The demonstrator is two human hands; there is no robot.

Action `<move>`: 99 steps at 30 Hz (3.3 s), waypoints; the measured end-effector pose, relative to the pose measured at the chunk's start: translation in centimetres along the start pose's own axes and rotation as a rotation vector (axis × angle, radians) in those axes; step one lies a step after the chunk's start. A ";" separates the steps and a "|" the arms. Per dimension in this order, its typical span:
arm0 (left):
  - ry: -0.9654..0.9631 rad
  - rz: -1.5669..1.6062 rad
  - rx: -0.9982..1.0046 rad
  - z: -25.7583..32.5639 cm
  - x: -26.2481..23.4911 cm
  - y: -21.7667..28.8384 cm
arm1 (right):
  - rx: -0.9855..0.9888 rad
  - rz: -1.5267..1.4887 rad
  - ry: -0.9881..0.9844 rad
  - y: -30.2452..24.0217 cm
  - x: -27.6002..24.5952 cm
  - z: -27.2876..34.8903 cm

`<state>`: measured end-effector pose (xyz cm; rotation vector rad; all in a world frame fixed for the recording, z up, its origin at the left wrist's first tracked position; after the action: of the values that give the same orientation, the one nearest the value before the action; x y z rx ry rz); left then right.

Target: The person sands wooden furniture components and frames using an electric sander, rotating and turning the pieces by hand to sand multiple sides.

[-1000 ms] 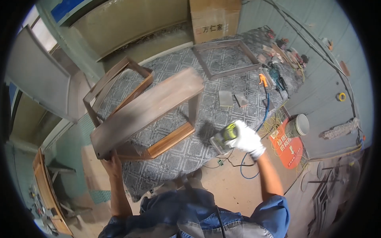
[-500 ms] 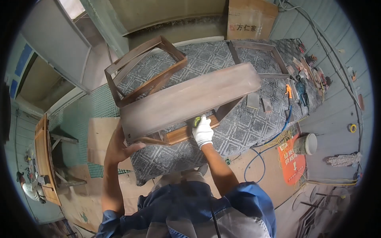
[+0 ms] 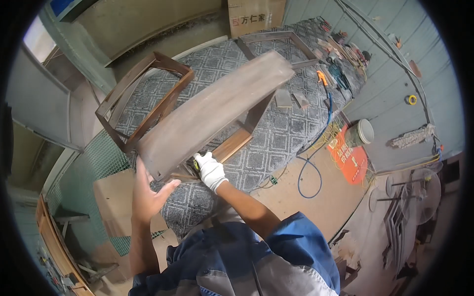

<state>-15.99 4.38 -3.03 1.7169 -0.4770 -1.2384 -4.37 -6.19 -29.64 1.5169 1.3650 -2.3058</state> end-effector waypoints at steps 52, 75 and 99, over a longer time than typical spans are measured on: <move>0.183 -0.118 -0.155 3.8 -1.4 -3.4 | 0.097 -0.243 0.215 7.3 -8.2 -2.4; -0.073 -0.853 -1.085 5.6 -1.7 1.9 | 0.169 -0.012 0.228 17.6 -6.7 -7.1; 0.196 -0.679 -0.712 10.5 -8.1 -7.1 | 0.028 -0.061 0.218 16.8 -13.7 -2.3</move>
<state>-30.07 9.11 -5.39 1.3642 0.6608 -1.4376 12.42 -20.05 -30.07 1.8068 1.4508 -2.2581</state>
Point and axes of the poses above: each hand's wrist, its own z-axis away from the middle knuckle, its own x-axis out of the palm, y = z × x, the point moved 8 cm from there along -z, towards the middle knuckle, and after that the axes turned 10 degrees about -z, right-handed, at the moved point
